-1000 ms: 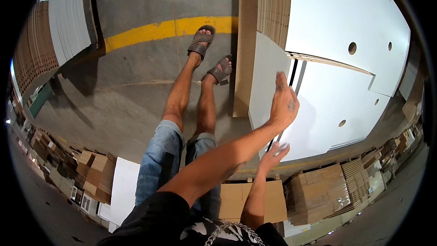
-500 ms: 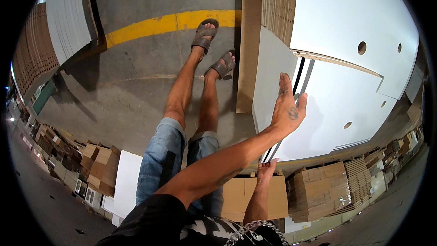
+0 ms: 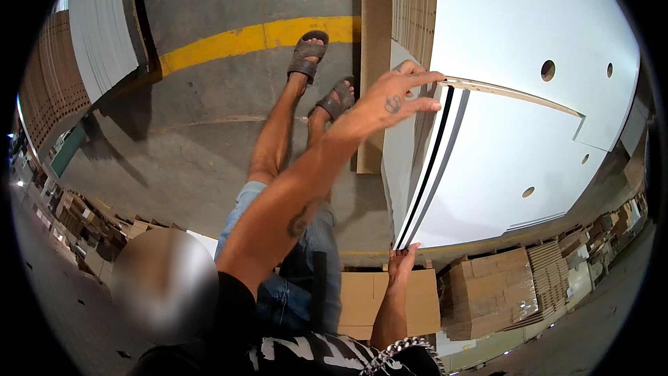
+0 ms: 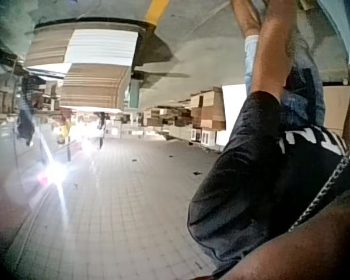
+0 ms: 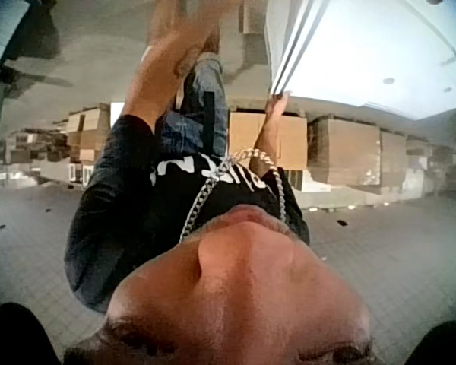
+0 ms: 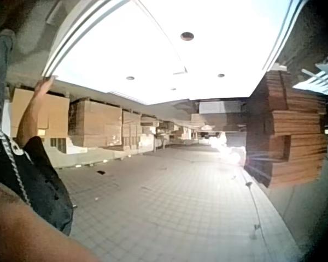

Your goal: The person picks up a stack of white boards with pre-drilled holes and places them onto a larger pile on a wooden pallet. They then adjust the alignment of the boards to ensure they are straight.

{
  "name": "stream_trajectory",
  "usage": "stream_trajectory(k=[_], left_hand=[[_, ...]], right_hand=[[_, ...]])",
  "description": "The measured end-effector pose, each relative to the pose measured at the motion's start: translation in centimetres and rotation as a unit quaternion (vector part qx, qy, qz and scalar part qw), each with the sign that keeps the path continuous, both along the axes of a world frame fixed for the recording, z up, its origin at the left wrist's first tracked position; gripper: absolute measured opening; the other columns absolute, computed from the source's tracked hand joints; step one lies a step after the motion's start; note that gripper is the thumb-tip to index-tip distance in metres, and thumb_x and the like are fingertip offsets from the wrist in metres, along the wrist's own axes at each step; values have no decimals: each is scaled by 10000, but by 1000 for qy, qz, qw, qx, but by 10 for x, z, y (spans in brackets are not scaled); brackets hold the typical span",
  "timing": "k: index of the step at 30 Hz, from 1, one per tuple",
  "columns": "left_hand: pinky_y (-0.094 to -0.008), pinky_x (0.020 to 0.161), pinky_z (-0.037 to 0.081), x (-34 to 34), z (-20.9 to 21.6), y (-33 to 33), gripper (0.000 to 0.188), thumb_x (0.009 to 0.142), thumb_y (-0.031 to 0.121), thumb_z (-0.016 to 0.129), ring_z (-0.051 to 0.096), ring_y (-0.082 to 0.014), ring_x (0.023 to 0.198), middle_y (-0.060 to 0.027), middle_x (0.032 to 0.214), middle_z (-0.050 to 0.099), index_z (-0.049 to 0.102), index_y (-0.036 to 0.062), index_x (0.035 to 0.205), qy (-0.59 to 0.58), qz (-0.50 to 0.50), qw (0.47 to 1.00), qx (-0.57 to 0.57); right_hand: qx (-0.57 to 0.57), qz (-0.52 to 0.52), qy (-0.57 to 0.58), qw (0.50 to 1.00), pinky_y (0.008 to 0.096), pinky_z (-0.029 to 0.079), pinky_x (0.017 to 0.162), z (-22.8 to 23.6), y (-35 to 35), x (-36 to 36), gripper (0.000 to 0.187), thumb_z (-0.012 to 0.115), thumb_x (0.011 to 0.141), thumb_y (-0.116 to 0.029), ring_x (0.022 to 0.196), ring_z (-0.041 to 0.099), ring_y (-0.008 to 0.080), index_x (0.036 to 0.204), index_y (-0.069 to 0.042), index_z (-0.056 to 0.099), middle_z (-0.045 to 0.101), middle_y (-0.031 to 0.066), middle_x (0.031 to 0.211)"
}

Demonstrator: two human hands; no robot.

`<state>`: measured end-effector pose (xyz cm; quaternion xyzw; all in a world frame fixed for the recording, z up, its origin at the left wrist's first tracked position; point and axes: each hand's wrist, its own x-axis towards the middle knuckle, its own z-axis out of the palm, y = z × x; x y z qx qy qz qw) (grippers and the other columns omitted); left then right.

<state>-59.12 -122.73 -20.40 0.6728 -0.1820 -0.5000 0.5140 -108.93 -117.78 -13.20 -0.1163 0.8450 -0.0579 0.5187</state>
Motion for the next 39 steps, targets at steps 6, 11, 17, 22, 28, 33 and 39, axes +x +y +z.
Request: stream_trajectory(k=[6, 11, 17, 22, 28, 33, 39], left_hand=[[-360, 777, 499, 18, -31, -3, 380, 810, 347, 699, 619, -208, 867, -62, 951, 670, 684, 215, 1166, -71, -49, 995, -41], [-326, 736, 502, 26, -29, -7, 316, 827, 306, 682, 634, -198, 769, -51, 842, 693, 702, 189, 1119, -88, -58, 992, -65], [-315, 797, 524, 33, -37, -9, 258, 827, 250, 690, 673, -192, 884, -45, 975, 722, 721, 184, 1074, -76, -76, 992, -69], [-318, 817, 531, 29, -38, -12, 241, 834, 245, 685, 680, -185, 882, -43, 996, 723, 728, 193, 1066, -53, -54, 994, -75], [-348, 756, 510, 14, -37, -7, 249, 854, 283, 662, 662, -225, 801, -74, 896, 721, 724, 137, 1046, -56, 32, 993, -103], [-351, 764, 510, 12, -28, -5, 243, 882, 277, 637, 652, -234, 815, -84, 892, 701, 719, 148, 1070, -84, 8, 995, -53], [-339, 774, 505, -4, -30, 1, 240, 913, 272, 607, 633, -230, 845, -81, 975, 660, 708, 176, 1109, -115, 47, 991, -57]], right_hand=[[34, 45, 6, 998, 322, 423, 789, 5, -4, -1, 622, 454, 922, -616, 982, 525, 155, 1209, -69, 528, 589, 20, 1125], [12, 18, 27, 999, 268, 431, 683, 5, 0, 5, 596, 474, 913, -617, 825, 530, 136, 1156, -78, 547, 599, 7, 1001], [16, 35, 34, 999, 272, 444, 691, 4, -3, 6, 571, 476, 915, -613, 789, 523, 121, 1127, -89, 556, 595, -6, 932], [12, 24, 30, 999, 276, 444, 695, 1, 1, 1, 572, 492, 901, -626, 739, 499, 117, 1106, -97, 560, 580, -22, 891], [9, 43, 33, 998, 292, 415, 791, 4, 3, -5, 577, 519, 883, -635, 834, 475, 132, 1118, -110, 556, 570, -11, 956], [9, 28, 26, 999, 305, 416, 789, 3, 0, 4, 569, 526, 890, -618, 818, 476, 147, 1112, -95, 550, 573, -3, 961], [-9, 22, -18, 1000, 333, 436, 755, 6, -2, 12, 554, 537, 886, -609, 786, 495, 144, 1066, -85, 543, 567, 9, 907]])
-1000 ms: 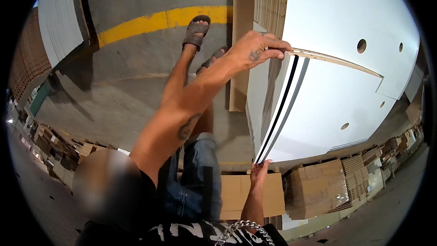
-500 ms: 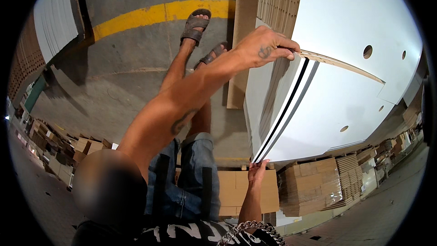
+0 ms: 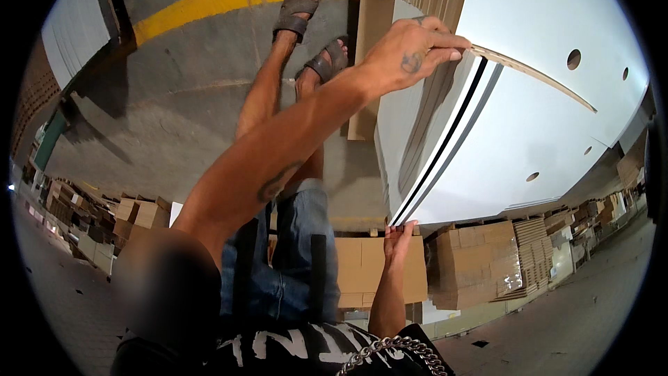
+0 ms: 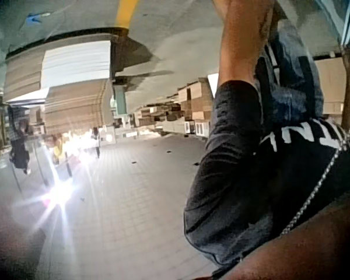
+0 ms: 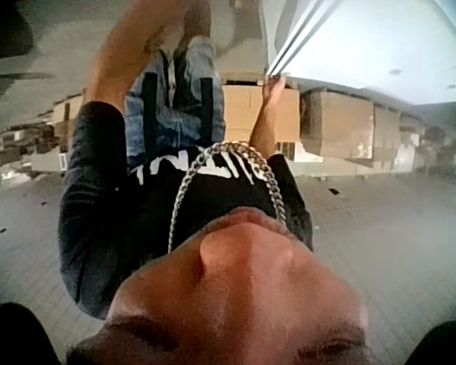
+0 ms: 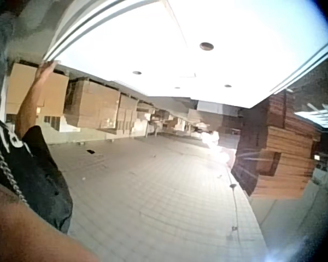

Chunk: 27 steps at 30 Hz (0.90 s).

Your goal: The person picks up a stack of white boards with pre-drilled holes and places them onto a larger pile on a wooden pallet. They then adjust the alignment of the boards to ensure they are straight.

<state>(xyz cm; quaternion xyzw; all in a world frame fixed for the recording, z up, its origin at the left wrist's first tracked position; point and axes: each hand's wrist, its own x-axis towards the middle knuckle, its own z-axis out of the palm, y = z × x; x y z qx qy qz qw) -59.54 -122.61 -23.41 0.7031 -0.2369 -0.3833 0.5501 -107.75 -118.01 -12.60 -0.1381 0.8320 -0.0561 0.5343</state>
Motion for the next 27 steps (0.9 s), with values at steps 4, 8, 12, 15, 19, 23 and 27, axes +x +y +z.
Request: stream_trajectory(k=[4, 8, 12, 15, 19, 23, 27], left_hand=[[-316, 765, 508, -4, -8, 0, 252, 929, 279, 592, 631, -186, 843, -56, 1013, 652, 696, 205, 1146, -34, 12, 999, -7], [-318, 819, 503, -16, 2, 2, 315, 933, 333, 581, 620, -197, 912, -76, 1099, 621, 660, 192, 1204, -9, 18, 1000, 9], [-387, 1073, 355, -114, 26, 28, 776, 938, 524, 467, 426, -402, 1294, -272, 1431, 371, 205, 50, 1493, 236, 116, 963, 61], [-383, 1123, 274, -214, 59, 52, 921, 932, 589, 421, 300, -402, 1369, -309, 1489, 237, 24, -29, 1488, 457, 34, 872, 174], [-371, 1128, 259, -310, 90, 61, 984, 908, 614, 454, 258, -398, 1391, -304, 1506, 194, -6, -38, 1485, 529, 36, 812, 242], [-368, 1147, 217, -338, 98, 59, 1019, 901, 607, 475, 197, -403, 1411, -306, 1524, 114, -37, -63, 1473, 545, 20, 786, 293], [-364, 1172, 118, -343, 102, 58, 996, 915, 553, 486, 25, -369, 1444, -281, 1543, -11, -69, -63, 1467, 546, 62, 793, 262]], right_hand=[[-7, -2, 22, 1000, 316, 434, 705, -4, 0, 0, 543, 539, 888, -602, 753, 503, 145, 1061, -87, 540, 572, 12, 892], [-3, 11, 11, 1000, 278, 430, 637, -4, 0, -13, 482, 538, 903, -578, 740, 518, 132, 1012, -108, 537, 583, 1, 865], [-3, 6, 16, 1000, 285, 449, 676, -4, -1, -9, 476, 505, 926, -566, 784, 533, 143, 1043, -106, 527, 583, 12, 925], [-18, -21, -18, 999, 344, 465, 861, -7, 1, -21, 566, 482, 935, -565, 986, 563, 187, 1197, -64, 485, 576, 58, 1116], [-18, -35, -112, 993, 375, 464, 921, -8, 5, -27, 627, 396, 963, -566, 1058, 576, 230, 1252, -12, 458, 573, 122, 1189], [-7, -50, -157, 986, 388, 470, 928, -13, 7, -37, 668, 308, 983, -572, 1078, 583, 264, 1276, 12, 447, 566, 168, 1213], [1, -10, -96, 995, 386, 462, 930, -12, 6, -30, 676, 284, 993, -563, 1081, 570, 262, 1299, 22, 429, 555, 165, 1205]])
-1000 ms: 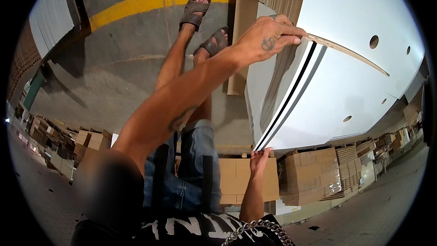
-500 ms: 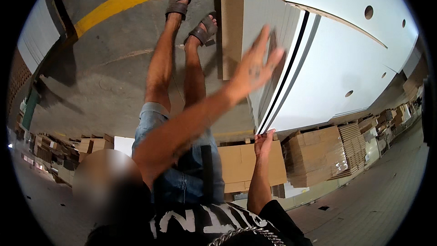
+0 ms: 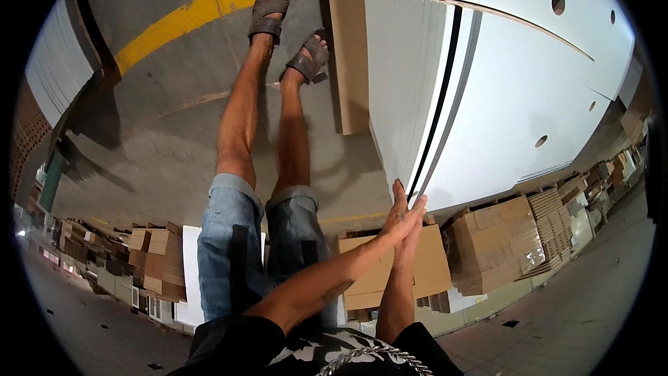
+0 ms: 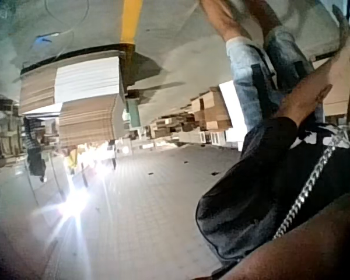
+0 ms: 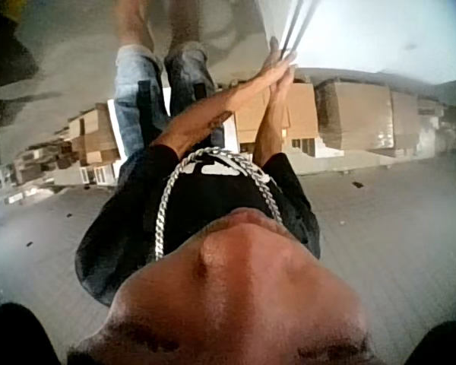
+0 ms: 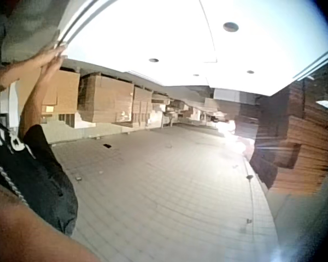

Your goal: The person picks up a stack of white boards with pre-drilled holes and places them onto a larger pile on a wooden pallet. They then adjust the alignment of the boards to ensure they are straight.

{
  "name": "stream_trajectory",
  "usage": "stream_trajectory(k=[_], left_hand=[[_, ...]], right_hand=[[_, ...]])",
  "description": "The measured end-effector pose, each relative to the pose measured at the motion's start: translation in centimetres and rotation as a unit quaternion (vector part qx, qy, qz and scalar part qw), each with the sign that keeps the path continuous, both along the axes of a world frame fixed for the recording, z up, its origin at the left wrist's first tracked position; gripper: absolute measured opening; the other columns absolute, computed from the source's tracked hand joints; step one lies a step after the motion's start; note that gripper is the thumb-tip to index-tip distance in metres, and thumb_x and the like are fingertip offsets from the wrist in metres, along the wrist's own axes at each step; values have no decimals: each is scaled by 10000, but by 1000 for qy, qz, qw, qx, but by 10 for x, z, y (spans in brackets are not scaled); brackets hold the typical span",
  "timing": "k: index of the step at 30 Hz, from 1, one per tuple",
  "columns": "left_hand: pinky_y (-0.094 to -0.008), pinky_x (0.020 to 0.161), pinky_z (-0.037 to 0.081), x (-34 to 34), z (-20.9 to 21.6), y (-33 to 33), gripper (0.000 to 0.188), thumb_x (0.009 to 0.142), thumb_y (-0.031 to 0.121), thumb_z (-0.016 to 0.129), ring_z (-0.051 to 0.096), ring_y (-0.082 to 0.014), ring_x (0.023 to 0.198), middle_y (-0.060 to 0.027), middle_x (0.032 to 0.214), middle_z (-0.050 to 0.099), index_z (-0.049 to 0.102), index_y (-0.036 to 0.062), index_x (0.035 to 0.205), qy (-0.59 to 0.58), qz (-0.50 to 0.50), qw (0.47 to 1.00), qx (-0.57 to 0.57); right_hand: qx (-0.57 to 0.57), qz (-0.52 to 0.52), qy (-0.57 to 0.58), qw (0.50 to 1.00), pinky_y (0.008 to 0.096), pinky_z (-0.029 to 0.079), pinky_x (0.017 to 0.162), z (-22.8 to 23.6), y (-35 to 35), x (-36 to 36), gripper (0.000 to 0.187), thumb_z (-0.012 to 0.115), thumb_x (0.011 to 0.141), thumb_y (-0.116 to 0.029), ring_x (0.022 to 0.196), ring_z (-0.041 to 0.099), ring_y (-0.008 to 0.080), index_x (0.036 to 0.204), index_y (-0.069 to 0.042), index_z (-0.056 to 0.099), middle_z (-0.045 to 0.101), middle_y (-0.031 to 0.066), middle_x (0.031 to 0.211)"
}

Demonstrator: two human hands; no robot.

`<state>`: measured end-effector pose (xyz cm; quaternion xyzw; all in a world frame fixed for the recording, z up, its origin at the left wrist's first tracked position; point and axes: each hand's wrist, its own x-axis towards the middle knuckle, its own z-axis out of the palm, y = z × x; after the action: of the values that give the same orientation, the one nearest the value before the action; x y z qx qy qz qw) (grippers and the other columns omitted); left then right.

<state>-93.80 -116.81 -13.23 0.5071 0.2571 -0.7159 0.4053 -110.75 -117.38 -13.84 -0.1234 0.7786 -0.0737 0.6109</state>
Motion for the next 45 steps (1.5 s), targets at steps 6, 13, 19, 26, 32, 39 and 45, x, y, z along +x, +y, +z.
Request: stream_trajectory(k=[6, 13, 19, 26, 32, 39, 45], left_hand=[[-365, 1175, 83, -6, 1, -1, 962, 930, 501, 491, -53, -362, 1446, -285, 1541, -64, -88, -43, 1472, 5, 19, 1000, 10], [-358, 1098, 298, -20, -7, 22, 872, 930, 379, 490, 313, -345, 1373, -268, 1541, 124, -51, -18, 1487, 75, 4, 997, -35], [-273, 1087, 289, -34, -16, 40, 707, 876, 123, 444, 317, -264, 1378, -197, 1500, 319, 132, 20, 1502, 77, -32, 996, -30], [-275, 1139, 204, -28, -58, 62, 672, 821, -83, 297, 301, -202, 1400, -146, 1520, 310, 239, 17, 1482, 20, 61, 995, -81], [-288, 1161, 155, -3, -49, 55, 631, 856, -79, 296, 225, -206, 1430, -149, 1534, 270, 227, -1, 1478, 134, -47, 987, -75], [-247, 920, 394, -72, -50, 67, 598, 904, -6, 378, 487, -145, 1045, -81, 1221, 540, 216, -5, 1480, 91, -60, 989, -97], [-239, 925, 388, -47, -38, 63, 673, 868, -27, 411, 475, -150, 1075, -67, 1241, 523, 172, 6, 1496, 151, -4, 985, -80]], right_hand=[[-4, 5, 24, 1000, 392, 469, 907, 7, -1, 22, 684, 271, 999, -554, 1087, 560, 268, 1317, 35, 412, 539, 174, 1230], [-83, 443, 332, 828, 426, 425, 929, 15, 18, 31, 468, 513, 946, -269, 1149, 532, 335, 1288, 41, 434, 507, 240, 1285], [-218, 447, 295, 816, 353, 380, 1003, 20, 47, 32, 410, 581, 909, -128, 1235, 461, 286, 1256, 37, 438, 476, 209, 1321], [-102, 34, 268, 957, 325, 429, 776, 19, 21, 33, 296, 560, 888, -91, 950, 525, 155, 1173, -53, 491, 542, 37, 1070], [-56, -64, 150, 985, 426, 390, 915, 5, 46, 17, 461, 488, 830, -46, 1099, 491, 154, 1283, -129, 483, 542, 0, 1124], [-95, 13, 64, 993, 317, 466, 847, 2, 51, 10, 455, 467, 842, 0, 982, 565, 180, 1295, -25, 444, 554, 80, 1158], [-106, -1, 110, 988, 325, 479, 878, -2, 60, 8, 396, 435, 904, -24, 1037, 572, 216, 1299, 6, 425, 561, 115, 1173]])
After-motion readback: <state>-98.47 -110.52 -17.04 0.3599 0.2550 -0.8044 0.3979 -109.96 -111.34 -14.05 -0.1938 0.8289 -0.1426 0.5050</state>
